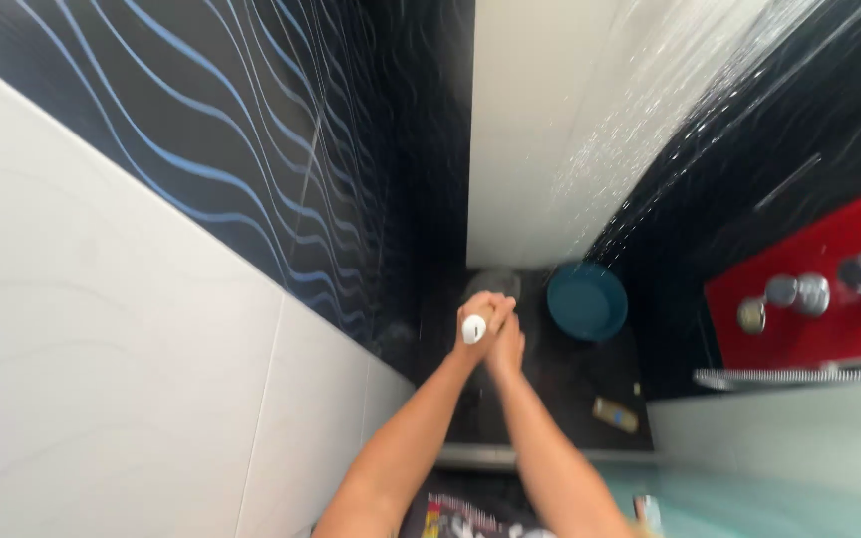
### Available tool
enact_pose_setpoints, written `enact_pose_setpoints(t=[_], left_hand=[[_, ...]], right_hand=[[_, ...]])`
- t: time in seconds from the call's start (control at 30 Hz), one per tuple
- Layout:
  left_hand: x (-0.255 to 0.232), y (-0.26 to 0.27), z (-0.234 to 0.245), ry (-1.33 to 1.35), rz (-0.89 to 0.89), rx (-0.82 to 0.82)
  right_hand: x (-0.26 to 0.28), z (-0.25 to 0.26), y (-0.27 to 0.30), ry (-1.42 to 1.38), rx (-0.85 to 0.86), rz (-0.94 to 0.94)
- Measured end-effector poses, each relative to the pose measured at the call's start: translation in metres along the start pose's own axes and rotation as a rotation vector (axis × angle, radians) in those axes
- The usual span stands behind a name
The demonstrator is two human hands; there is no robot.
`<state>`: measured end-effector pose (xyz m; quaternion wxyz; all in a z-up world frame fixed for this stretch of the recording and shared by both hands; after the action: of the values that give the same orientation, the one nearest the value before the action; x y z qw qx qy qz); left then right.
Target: The person mops the floor of a hallway and a bathroom using a mop, then sprays a liquid from a bottle onto the bathroom floor and continues mopping under a running shower.
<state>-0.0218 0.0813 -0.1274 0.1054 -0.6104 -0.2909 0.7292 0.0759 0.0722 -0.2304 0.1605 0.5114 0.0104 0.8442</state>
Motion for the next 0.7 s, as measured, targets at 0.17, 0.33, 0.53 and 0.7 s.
enact_pose_setpoints(t=[0.17,0.33,0.53,0.7], left_hand=[[-0.06,-0.074,0.006,0.354,-0.024,-0.203],[-0.176,-0.143,0.023,0.432,-0.052,-0.153],[-0.216,-0.134,0.06,0.489,-0.145,-0.052],[-0.183,-0.08,0.053,0.259,-0.423,0.164]], right_hand=[[-0.029,-0.001,0.057,0.022,-0.011,-0.096],[0.034,0.002,0.101,0.071,0.328,0.028],[0.037,0.0,0.105,-0.055,0.379,0.043],[0.095,0.081,0.118,-0.268,-0.009,0.154]])
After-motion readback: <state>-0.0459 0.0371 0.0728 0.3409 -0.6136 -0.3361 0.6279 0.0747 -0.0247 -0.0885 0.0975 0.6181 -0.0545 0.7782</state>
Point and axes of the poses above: each hand's wrist, its own y-axis away from the middle knuckle, its own z-axis out of the back of the hand, x = y × z, the point moved 6 cm from there along -y, towards the middle knuckle, and after that the axes turned 8 degrees about -z, right-handed, at the moved point
